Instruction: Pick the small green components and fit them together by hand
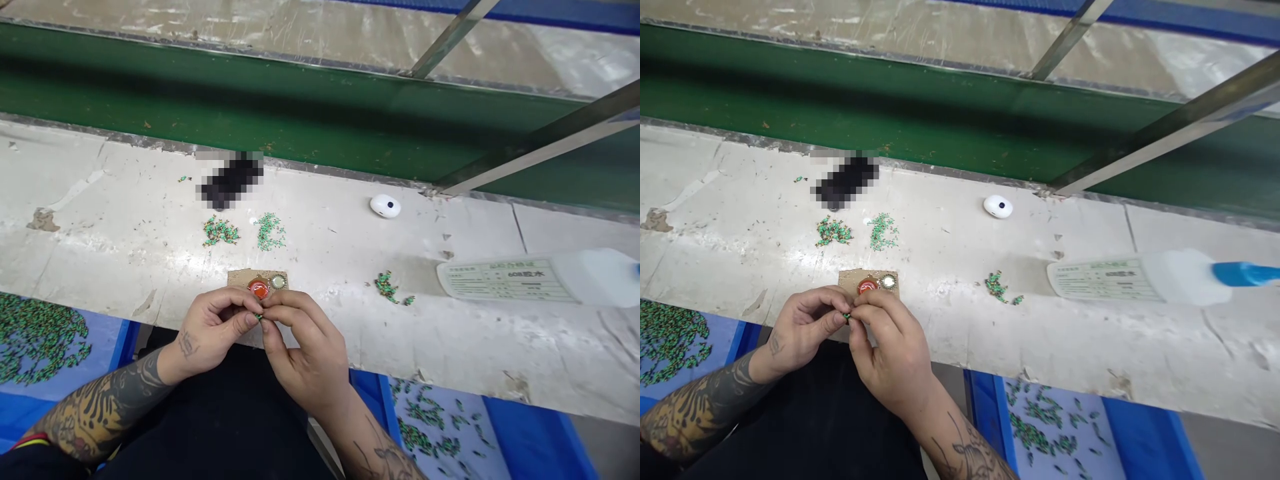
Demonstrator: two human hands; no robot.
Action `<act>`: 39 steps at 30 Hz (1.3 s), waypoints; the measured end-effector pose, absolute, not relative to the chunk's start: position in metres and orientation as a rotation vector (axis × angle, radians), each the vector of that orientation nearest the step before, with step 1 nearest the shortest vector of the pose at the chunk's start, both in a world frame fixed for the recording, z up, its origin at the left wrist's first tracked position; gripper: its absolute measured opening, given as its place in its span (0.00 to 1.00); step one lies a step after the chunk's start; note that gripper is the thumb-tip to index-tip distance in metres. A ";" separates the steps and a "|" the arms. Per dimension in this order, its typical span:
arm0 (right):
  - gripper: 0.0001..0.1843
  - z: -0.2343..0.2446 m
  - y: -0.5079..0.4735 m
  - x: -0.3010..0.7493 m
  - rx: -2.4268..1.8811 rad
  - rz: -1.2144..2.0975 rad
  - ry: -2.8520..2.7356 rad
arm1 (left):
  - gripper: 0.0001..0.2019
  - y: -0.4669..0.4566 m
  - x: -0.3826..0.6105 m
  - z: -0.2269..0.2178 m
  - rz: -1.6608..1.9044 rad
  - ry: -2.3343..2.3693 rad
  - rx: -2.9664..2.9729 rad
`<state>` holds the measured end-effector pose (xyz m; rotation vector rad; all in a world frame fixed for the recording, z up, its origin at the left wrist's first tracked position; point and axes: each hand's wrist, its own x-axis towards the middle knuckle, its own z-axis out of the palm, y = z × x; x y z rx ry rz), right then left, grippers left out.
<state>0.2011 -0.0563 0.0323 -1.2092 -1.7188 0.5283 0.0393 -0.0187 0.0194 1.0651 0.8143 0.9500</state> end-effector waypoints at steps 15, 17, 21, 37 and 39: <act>0.12 0.036 -0.057 0.198 -1.236 0.462 -1.743 | 0.01 -0.023 0.043 0.019 0.988 0.854 1.098; 0.12 0.037 -0.057 0.198 -1.232 0.456 -1.762 | 0.02 -0.024 0.044 0.020 1.005 0.871 1.099; 0.12 0.037 -0.058 0.196 -1.260 0.370 -1.827 | 0.01 -0.028 0.045 0.017 1.020 0.877 1.099; 0.09 0.046 -0.057 0.187 -1.310 0.332 -1.772 | 0.03 -0.038 0.050 0.015 1.084 0.825 0.888; 0.09 0.048 -0.055 0.188 -1.308 0.391 -1.709 | 0.04 -0.036 0.047 0.014 1.050 0.790 0.908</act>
